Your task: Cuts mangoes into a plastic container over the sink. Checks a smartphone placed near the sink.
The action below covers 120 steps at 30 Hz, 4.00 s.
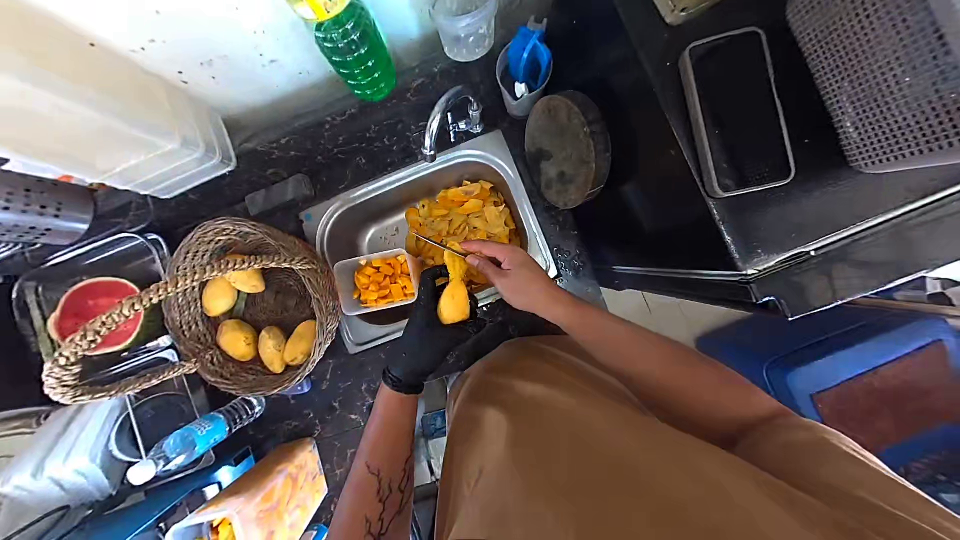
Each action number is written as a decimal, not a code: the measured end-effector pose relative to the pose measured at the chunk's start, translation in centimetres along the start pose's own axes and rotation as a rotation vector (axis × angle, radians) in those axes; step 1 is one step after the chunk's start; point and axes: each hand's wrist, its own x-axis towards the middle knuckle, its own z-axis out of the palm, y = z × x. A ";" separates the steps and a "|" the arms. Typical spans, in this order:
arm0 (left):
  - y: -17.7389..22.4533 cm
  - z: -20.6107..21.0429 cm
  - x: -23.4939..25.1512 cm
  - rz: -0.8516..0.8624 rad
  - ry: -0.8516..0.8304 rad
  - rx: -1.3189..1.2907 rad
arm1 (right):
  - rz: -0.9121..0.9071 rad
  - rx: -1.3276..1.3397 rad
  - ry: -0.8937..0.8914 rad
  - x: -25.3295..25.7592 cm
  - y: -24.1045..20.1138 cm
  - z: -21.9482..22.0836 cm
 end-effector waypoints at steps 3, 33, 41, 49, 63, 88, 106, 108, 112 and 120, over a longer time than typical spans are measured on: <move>-0.5 -0.7 -0.3 0.046 -0.011 -0.051 | 0.017 -0.044 0.020 0.6 -0.2 1.4; -0.2 -1.5 -2.3 0.288 0.194 0.079 | -0.104 0.143 -0.432 -2.0 -3.2 -1.8; 0.1 -1.4 -2.3 0.197 0.223 0.030 | 0.098 -0.253 -0.205 -0.2 -1.5 -1.1; -0.7 -2.5 -2.0 -0.069 0.115 -0.165 | -0.152 -0.480 -0.253 -3.1 -4.0 -2.0; 0.1 -2.2 -2.4 -0.113 0.199 -0.130 | -0.304 -0.797 -0.169 -3.7 -4.3 0.6; -2.4 -2.2 -3.6 0.072 -0.052 -1.196 | -0.179 -0.453 -0.187 -4.9 -4.3 -0.4; -1.3 0.6 -2.8 0.063 0.179 -1.316 | -0.087 -0.472 -0.098 -3.5 -3.3 1.6; -1.2 0.3 -2.8 0.047 0.248 -1.205 | -0.106 -0.388 -0.053 -3.8 -3.9 0.9; -2.6 -0.9 -1.8 0.059 0.265 -1.072 | -0.102 -0.373 0.095 -1.8 -0.7 -0.7; -3.8 -0.9 -1.3 -0.002 0.427 -1.143 | 0.375 -0.372 -0.212 -2.0 2.1 -4.4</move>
